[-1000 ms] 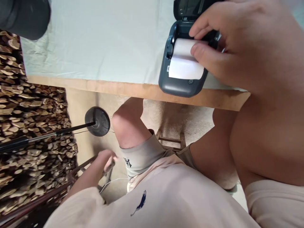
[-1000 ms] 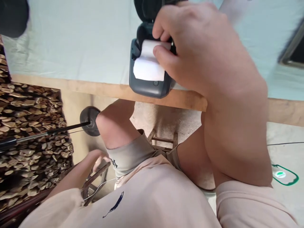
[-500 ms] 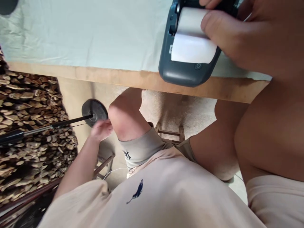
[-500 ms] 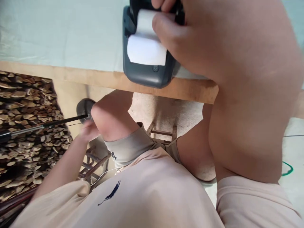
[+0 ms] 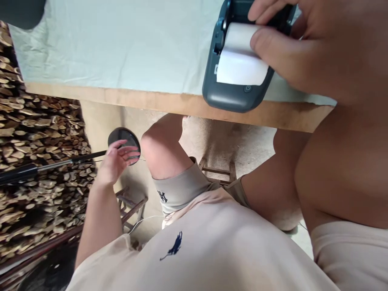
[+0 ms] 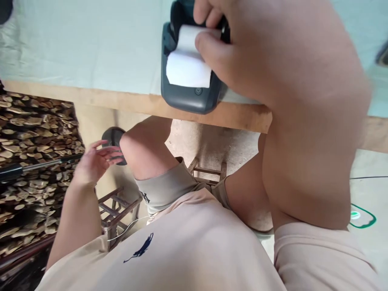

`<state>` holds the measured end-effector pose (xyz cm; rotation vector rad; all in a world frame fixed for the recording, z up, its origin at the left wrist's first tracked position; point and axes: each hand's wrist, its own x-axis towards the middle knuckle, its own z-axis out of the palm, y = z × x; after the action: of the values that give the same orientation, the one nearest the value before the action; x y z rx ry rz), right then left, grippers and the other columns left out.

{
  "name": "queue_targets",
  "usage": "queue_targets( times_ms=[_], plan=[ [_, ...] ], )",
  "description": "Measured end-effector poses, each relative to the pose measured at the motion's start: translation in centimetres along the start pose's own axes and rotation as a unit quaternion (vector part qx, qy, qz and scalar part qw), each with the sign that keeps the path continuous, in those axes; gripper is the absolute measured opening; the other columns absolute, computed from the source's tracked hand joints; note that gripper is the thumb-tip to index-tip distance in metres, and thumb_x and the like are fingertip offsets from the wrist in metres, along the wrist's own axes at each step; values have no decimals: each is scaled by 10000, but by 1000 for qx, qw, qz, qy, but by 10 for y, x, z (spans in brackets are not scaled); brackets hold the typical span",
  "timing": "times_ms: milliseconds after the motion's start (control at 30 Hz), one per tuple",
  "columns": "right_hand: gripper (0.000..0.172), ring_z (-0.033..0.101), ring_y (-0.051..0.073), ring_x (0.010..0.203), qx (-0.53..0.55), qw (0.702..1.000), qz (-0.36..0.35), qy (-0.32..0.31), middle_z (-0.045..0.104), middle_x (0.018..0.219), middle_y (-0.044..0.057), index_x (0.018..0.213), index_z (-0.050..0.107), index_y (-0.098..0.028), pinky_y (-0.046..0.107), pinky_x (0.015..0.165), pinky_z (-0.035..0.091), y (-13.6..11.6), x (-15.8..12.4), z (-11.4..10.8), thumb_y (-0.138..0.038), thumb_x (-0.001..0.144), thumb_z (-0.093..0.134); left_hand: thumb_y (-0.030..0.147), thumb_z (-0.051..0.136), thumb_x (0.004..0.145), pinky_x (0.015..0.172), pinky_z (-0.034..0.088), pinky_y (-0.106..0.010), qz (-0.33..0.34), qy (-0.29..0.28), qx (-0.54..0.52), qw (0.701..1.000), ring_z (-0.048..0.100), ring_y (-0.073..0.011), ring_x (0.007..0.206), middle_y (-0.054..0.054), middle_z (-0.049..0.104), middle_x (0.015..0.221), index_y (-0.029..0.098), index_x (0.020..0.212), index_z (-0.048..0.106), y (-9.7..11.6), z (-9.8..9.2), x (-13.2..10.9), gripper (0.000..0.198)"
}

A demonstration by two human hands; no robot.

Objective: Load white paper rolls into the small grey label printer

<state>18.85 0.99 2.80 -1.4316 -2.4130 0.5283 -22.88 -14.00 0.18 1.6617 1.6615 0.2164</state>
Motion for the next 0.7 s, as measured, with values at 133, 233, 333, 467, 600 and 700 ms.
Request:
queue_targets(
  times_ms=[133,233,333,467,600,700],
  plan=[
    [398,578,209,1012,-29,999,13,1,607,1108,31,1206,550,-262,372,861,414,-2,4,-2,-355,876,346,428,607,783,698,467,-431,-35,171,48,983,598,-169,760,63,696,808,384,1015,668,40,-7,5,244],
    [399,576,245,1060,-31,999,30,-4,617,1092,47,1188,552,-249,394,877,423,-7,8,-5,-418,868,385,403,595,810,562,386,-332,71,239,-13,968,529,-84,599,44,616,659,301,886,700,95,-1,48,165],
    [386,592,220,1032,-28,999,33,-3,625,1060,41,1180,559,-229,371,873,428,-13,9,-10,-385,863,404,357,576,842,531,320,-302,180,255,-39,949,445,-42,532,49,536,556,224,720,663,146,10,110,200],
    [318,594,143,909,-5,998,43,34,620,985,-10,1101,599,-272,301,721,387,-22,8,-19,-366,864,409,363,552,866,525,148,-314,294,248,-78,920,280,-30,433,35,343,432,198,461,477,186,24,162,444],
    [168,505,60,682,14,1000,5,8,571,736,-37,860,635,-297,303,711,379,-31,3,-25,-321,822,473,552,446,873,496,143,-314,260,163,-124,944,280,-33,418,19,297,429,185,436,405,190,37,166,572],
    [107,453,49,596,0,1000,-19,-11,574,749,-49,855,606,-320,276,608,376,-34,0,-23,-332,774,537,620,479,821,490,166,-307,242,141,-124,952,226,-39,463,20,248,467,196,462,358,184,43,158,569]
  ],
)
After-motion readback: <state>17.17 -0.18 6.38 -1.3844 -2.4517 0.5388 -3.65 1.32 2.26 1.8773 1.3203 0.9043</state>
